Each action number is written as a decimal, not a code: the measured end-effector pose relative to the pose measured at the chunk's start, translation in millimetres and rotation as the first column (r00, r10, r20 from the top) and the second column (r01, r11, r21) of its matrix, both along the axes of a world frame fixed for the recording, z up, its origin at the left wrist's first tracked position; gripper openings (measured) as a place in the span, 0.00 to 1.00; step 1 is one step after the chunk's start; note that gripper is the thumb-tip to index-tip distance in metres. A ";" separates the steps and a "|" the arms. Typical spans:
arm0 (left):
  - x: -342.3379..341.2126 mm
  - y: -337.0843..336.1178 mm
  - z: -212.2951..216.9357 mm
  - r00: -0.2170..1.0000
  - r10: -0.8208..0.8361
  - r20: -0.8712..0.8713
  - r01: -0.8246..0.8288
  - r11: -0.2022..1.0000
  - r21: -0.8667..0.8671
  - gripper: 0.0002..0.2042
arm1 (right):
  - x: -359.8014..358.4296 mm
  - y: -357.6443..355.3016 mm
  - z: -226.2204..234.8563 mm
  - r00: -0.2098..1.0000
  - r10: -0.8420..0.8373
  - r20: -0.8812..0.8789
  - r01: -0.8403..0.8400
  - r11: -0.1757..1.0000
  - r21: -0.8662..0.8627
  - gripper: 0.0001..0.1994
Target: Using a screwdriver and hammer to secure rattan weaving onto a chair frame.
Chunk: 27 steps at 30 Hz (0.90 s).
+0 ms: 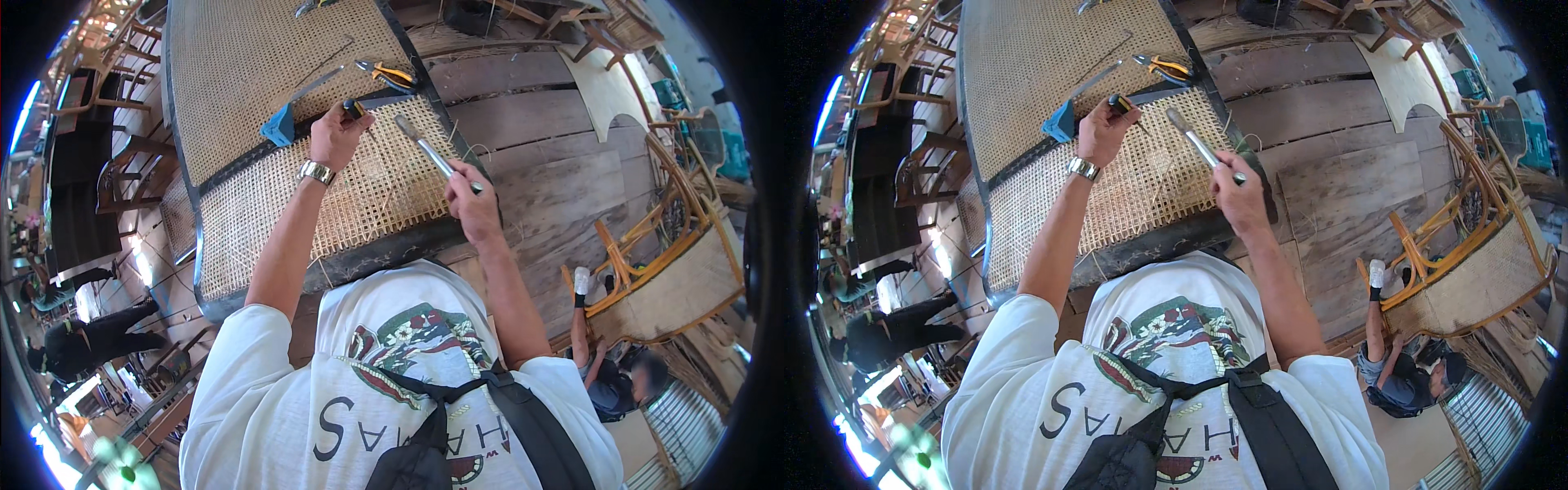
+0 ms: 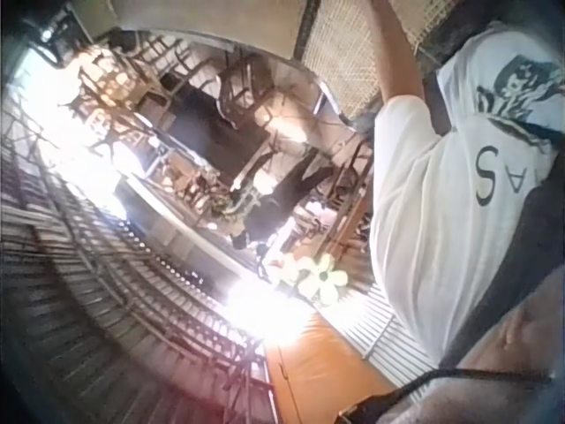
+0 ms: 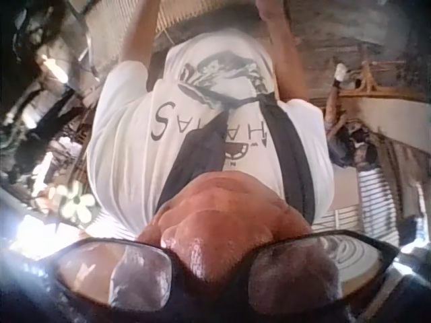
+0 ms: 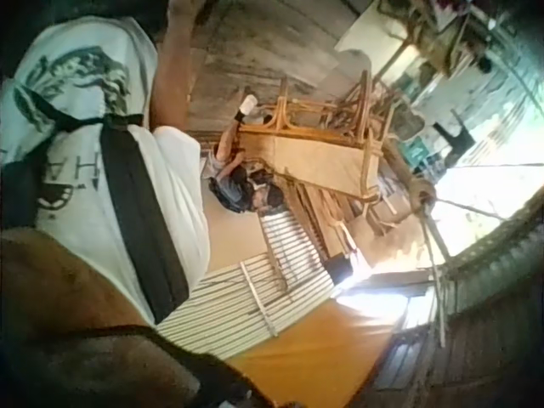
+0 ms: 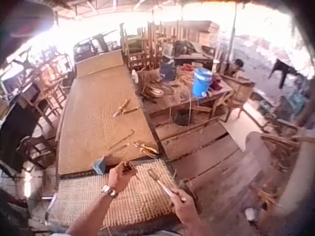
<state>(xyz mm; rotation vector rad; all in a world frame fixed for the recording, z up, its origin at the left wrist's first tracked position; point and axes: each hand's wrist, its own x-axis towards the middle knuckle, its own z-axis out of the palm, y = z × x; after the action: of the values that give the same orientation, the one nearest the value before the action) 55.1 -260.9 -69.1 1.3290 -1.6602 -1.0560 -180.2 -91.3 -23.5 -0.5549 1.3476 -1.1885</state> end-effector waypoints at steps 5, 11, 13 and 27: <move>-1.4 -1.4 -2.3 0.997 0.000 -0.078 0.001 1.000 0.020 0.15 | 6.3 6.7 0.2 0.986 0.111 -0.126 -0.114 0.993 -0.017 0.16; -6.3 2.3 -4.5 0.999 0.020 -0.037 -0.018 0.998 0.061 0.11 | -7.6 16.2 3.1 0.998 0.016 -0.056 -0.019 0.998 -0.062 0.15; -8.8 1.9 -0.5 0.992 0.033 0.122 -0.040 0.997 0.061 0.12 | -3.0 9.1 -4.4 0.997 0.008 -0.083 -0.014 0.997 -0.074 0.15; -12.4 2.8 8.9 0.986 0.057 0.155 -0.053 0.998 -0.030 0.18 | 3.3 1.8 -10.5 0.999 -0.022 -0.044 0.019 0.998 -0.060 0.16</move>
<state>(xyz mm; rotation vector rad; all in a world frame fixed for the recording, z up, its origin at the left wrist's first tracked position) 42.7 -258.1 -60.2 1.4634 -1.7345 -0.9152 -177.0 -89.5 -34.0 -0.6145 1.3626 -1.2426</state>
